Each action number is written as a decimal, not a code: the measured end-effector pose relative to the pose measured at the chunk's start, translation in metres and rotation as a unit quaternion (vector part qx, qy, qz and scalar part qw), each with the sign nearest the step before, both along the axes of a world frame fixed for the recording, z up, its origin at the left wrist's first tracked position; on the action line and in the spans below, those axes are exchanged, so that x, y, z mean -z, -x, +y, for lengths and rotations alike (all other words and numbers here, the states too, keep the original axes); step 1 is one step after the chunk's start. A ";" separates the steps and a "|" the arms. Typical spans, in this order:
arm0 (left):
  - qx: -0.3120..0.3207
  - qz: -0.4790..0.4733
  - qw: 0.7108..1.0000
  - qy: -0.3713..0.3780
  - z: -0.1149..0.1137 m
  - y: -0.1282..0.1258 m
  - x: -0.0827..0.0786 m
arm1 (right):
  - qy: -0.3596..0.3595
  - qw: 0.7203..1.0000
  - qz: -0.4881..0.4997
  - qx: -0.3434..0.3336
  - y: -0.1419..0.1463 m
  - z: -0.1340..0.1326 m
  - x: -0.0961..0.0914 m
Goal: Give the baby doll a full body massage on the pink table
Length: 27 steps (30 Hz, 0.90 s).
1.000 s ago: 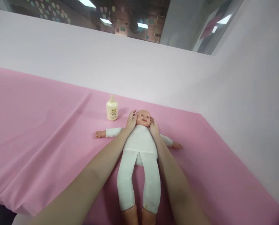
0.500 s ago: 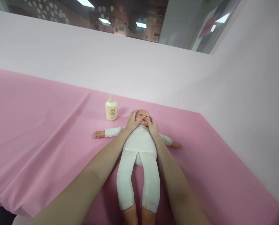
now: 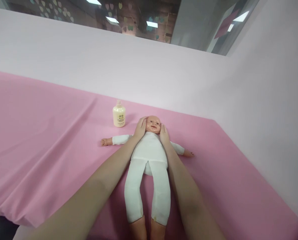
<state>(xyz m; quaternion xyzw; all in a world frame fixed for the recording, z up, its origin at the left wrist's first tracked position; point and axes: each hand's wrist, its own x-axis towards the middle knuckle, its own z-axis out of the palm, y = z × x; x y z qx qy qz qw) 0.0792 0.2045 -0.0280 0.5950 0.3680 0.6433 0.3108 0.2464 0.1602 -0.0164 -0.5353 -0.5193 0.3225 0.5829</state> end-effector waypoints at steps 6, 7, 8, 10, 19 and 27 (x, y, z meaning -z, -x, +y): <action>-0.015 -0.038 0.996 0.076 0.006 0.003 0.005 | 0.004 0.999 0.037 -0.027 -0.001 0.009 0.006; -0.017 -0.036 0.996 0.081 0.007 0.004 0.005 | 0.005 0.999 0.032 -0.025 -0.002 0.008 0.005; -0.022 -0.029 0.996 0.081 0.006 0.005 0.005 | 0.006 1.000 0.023 -0.019 -0.002 0.008 0.005; -0.035 -0.009 0.997 0.066 0.004 0.006 0.003 | 0.004 1.000 -0.004 -0.007 -0.003 0.005 0.002; 0.024 0.052 0.998 -0.012 -0.006 0.001 -0.002 | -0.024 0.994 -0.103 -0.018 -0.003 -0.008 -0.007; 0.047 0.052 0.998 -0.004 -0.003 0.003 0.001 | -0.039 0.993 -0.110 -0.033 -0.002 -0.007 -0.005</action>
